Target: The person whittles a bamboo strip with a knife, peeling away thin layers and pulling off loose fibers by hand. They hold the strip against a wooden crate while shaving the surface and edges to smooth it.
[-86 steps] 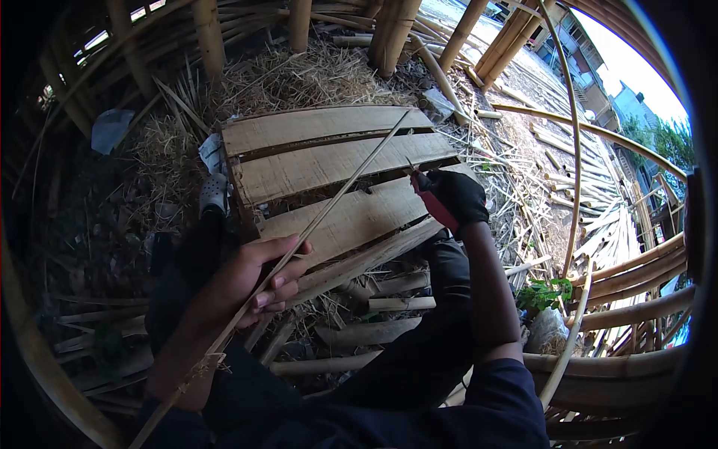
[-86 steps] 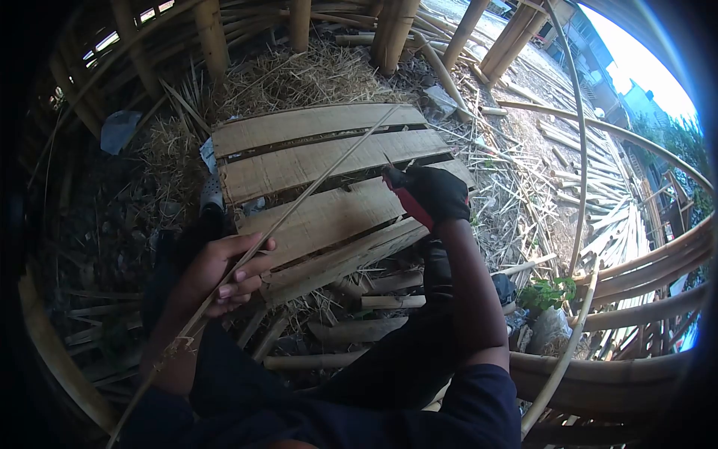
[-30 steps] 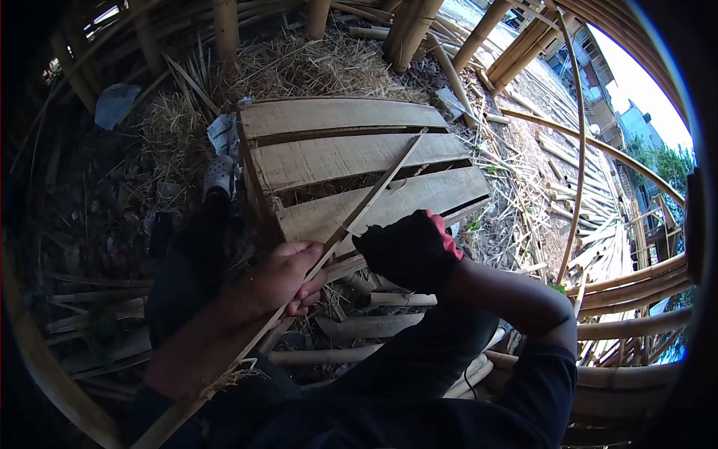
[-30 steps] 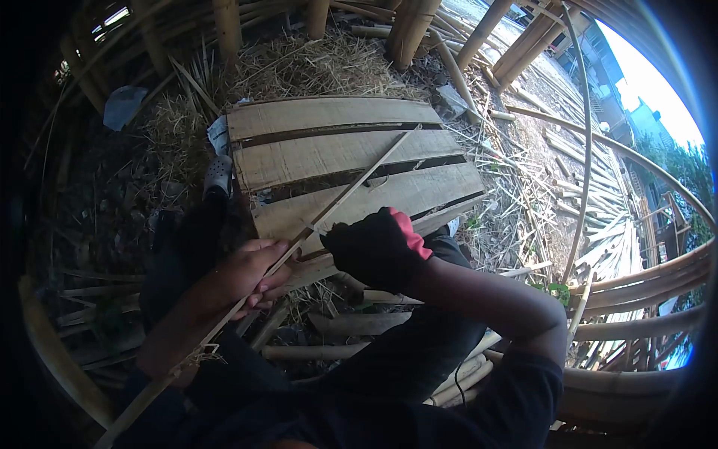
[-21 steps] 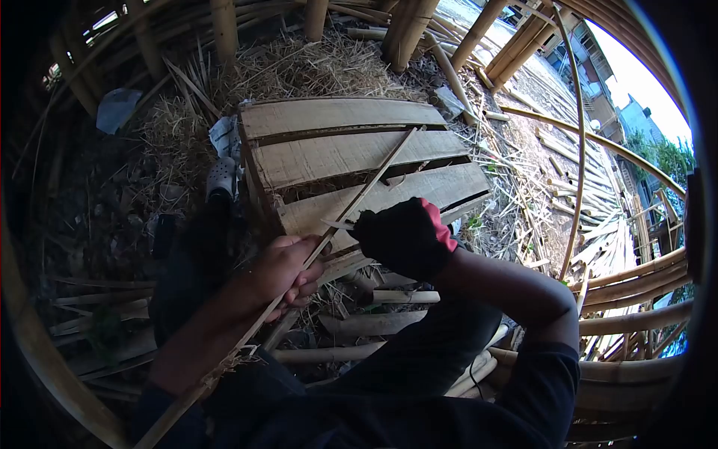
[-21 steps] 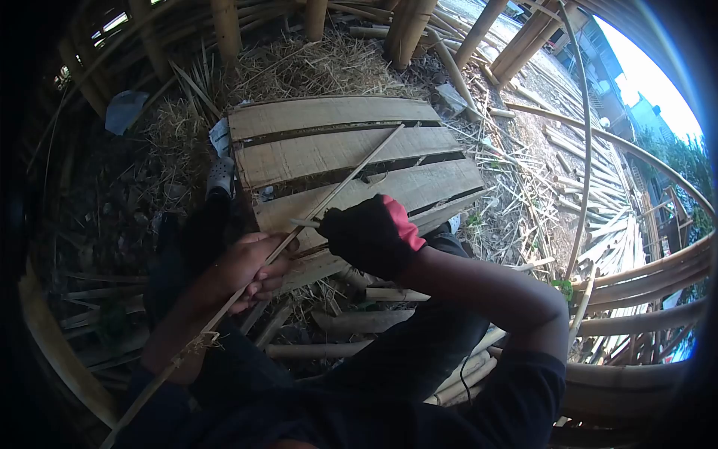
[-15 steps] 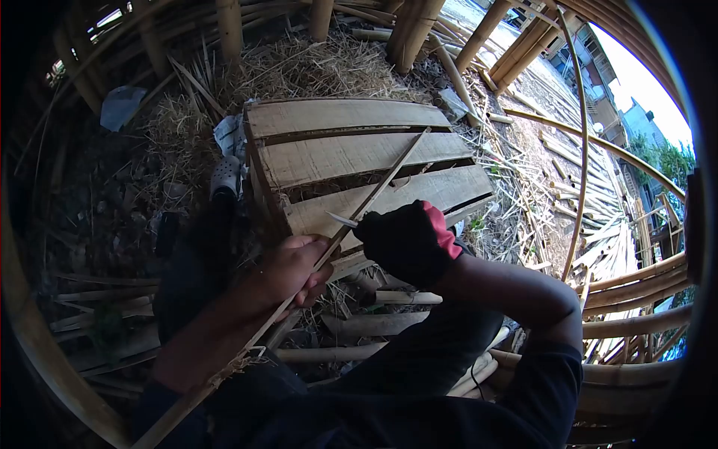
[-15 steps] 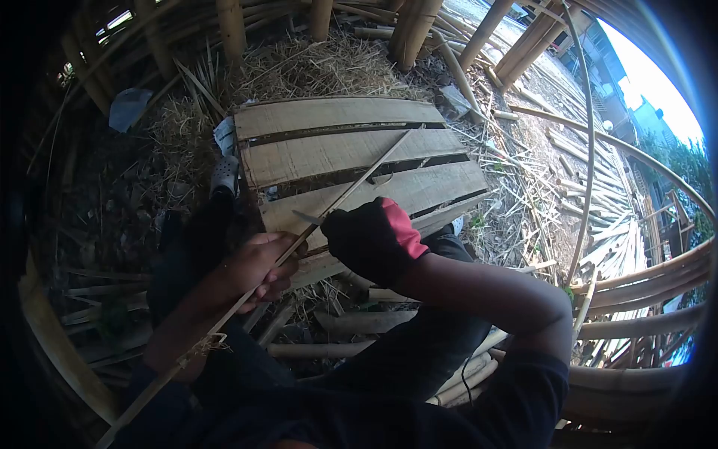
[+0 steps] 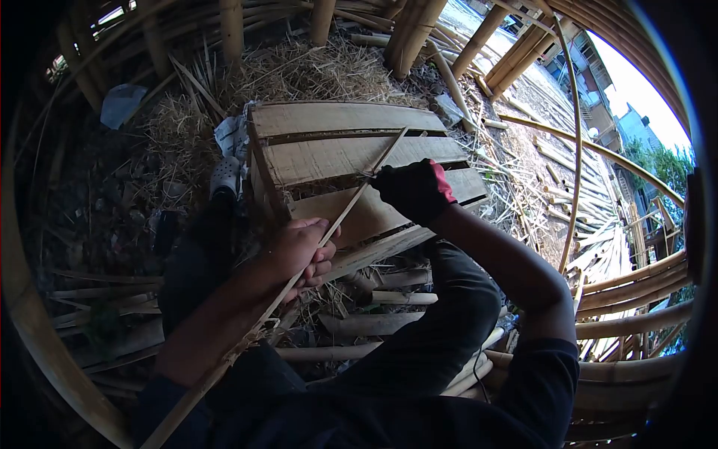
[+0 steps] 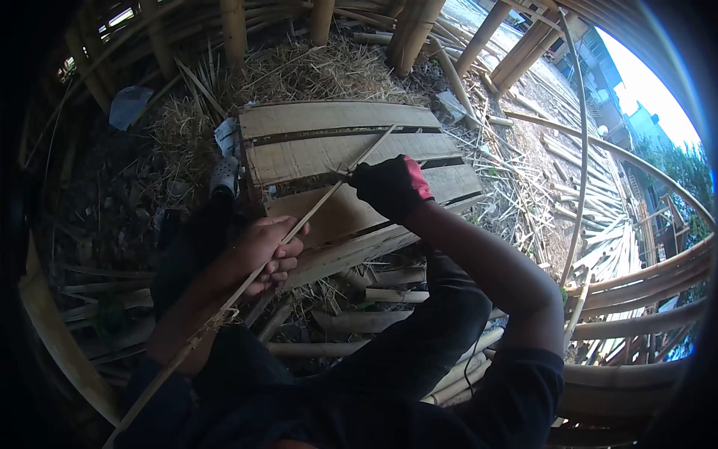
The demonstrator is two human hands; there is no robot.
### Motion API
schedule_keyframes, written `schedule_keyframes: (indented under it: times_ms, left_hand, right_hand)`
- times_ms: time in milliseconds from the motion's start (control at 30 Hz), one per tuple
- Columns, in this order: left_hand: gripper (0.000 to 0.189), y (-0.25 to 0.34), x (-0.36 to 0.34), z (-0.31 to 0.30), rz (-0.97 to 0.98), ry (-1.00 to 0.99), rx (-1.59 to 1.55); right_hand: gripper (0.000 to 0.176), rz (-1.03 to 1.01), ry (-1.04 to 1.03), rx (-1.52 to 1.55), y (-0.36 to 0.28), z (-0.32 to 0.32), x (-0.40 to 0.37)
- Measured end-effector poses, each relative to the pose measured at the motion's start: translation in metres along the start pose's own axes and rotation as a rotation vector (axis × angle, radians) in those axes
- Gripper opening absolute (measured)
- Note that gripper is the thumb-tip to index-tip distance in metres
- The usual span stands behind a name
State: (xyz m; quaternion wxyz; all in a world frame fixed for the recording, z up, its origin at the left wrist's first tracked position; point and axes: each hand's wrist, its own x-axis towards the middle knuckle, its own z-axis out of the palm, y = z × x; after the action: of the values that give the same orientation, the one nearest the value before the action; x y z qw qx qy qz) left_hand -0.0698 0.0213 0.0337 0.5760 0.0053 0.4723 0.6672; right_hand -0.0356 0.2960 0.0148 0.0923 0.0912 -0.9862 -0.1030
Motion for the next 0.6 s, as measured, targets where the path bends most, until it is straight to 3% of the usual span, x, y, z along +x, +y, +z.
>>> schedule_keyframes:
  times_ms: [200, 267, 300, 400, 533, 567, 600]
  left_hand:
    - [0.019, 0.003, -0.003, 0.004, -0.008, 0.008, -0.028]
    - [0.019, 0.001, -0.004, 0.006, -0.018, 0.006, -0.035]
    - [0.019, 0.001, -0.004, 0.004, -0.019, 0.005, -0.031]
    - [0.018, 0.002, -0.002, 0.006, -0.020, 0.004, -0.042]
    - [0.019, 0.006, -0.003, 0.009, -0.014, 0.007, -0.039]
    - [0.019, 0.004, -0.007, 0.015, -0.019, -0.017, -0.022]
    - [0.020, -0.001, -0.016, 0.025, -0.027, -0.038, -0.005]
  right_hand:
    - [0.013, -0.018, 0.137, 0.105, 0.014, 0.016, 0.003]
    - [0.015, 0.067, -0.023, 0.004, 0.032, 0.021, 0.010]
    - [0.017, 0.080, -0.024, 0.167, 0.034, 0.021, 0.011]
    - [0.023, 0.036, 0.021, -0.091, 0.038, 0.022, 0.017]
    - [0.020, 0.000, 0.097, -0.097, 0.046, 0.026, 0.017]
    - [0.020, 0.306, 0.066, -0.029, 0.071, 0.052, 0.020]
    - [0.020, 0.454, 0.002, -0.021, 0.112, 0.084, 0.013]
